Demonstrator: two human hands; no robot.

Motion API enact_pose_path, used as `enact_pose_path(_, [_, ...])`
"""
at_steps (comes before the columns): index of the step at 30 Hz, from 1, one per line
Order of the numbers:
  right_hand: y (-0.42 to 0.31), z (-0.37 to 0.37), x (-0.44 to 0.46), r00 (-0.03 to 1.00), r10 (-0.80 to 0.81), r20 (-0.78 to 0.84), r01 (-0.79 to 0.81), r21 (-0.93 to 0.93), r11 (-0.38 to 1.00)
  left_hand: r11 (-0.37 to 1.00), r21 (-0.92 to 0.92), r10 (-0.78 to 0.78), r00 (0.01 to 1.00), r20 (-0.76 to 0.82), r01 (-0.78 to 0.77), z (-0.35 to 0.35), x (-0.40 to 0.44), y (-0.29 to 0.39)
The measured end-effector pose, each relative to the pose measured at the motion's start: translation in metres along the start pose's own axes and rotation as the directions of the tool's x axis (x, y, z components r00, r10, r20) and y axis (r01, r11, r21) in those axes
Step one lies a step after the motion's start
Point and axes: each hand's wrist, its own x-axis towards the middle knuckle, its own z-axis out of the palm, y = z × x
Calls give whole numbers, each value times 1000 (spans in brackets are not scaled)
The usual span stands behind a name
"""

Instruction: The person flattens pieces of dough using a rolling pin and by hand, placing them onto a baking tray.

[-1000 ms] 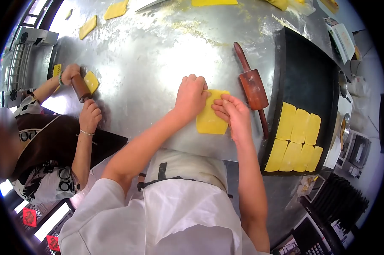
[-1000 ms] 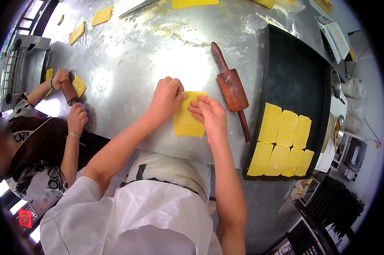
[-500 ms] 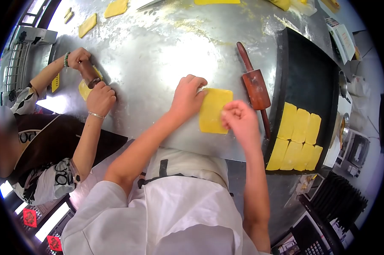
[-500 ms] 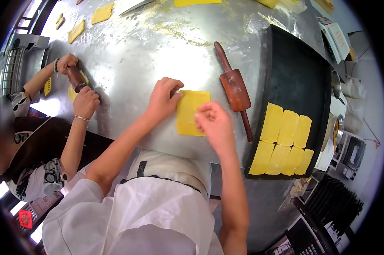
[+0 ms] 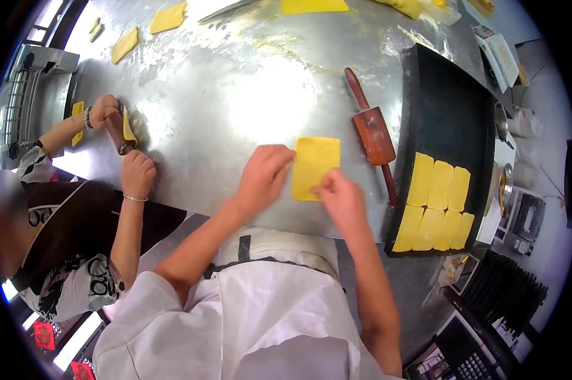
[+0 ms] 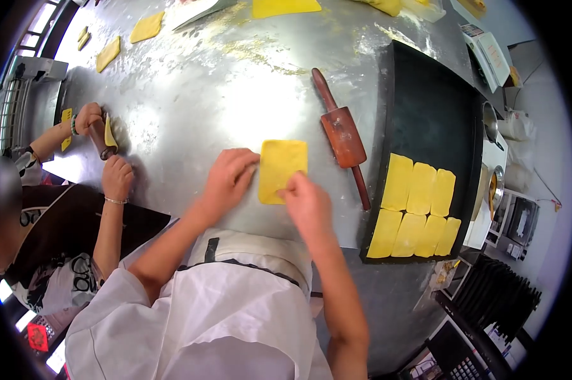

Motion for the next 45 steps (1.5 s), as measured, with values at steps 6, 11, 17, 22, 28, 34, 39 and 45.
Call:
enact_pose_path(6, [17, -16, -7, 991, 136, -9, -136, -58, 989, 963, 60, 245, 947, 208, -263, 1, -30, 20])
enact_pose_path(11, [22, -11, -8, 996, 85, -7, -85, -149, 985, 988, -16, 157, 978, 134, -156, 4, -36, 12])
enact_pose_path(17, [10, -45, -22, 954, 286, -89, -232, 383, 894, 1000, 20, -3, 998, 61, 1, 5, 46, 19])
enact_pose_path(22, [46, -38, -45, 982, 174, -68, -141, 338, 930, 924, 383, -120, 934, 337, -19, 31, 85, 34])
enact_pose_path(28, [54, -36, -71, 973, 162, -165, -86, 393, 915, 973, 195, 21, 893, 449, -121, 42, 97, 2])
enact_pose_path(34, [68, -41, -69, 979, 161, -128, -35, 667, 744, 992, -2, 94, 733, 673, -124, 0, 96, 64])
enact_pose_path(39, [71, -81, -66, 992, -26, 122, -89, 836, 541, 992, -122, 123, 623, 773, -45, -7, 123, 158])
enact_pose_path(45, [128, -113, -68, 999, 42, 29, -36, 986, 164, 960, -267, 154, 652, 743, 77, 64, 173, 245])
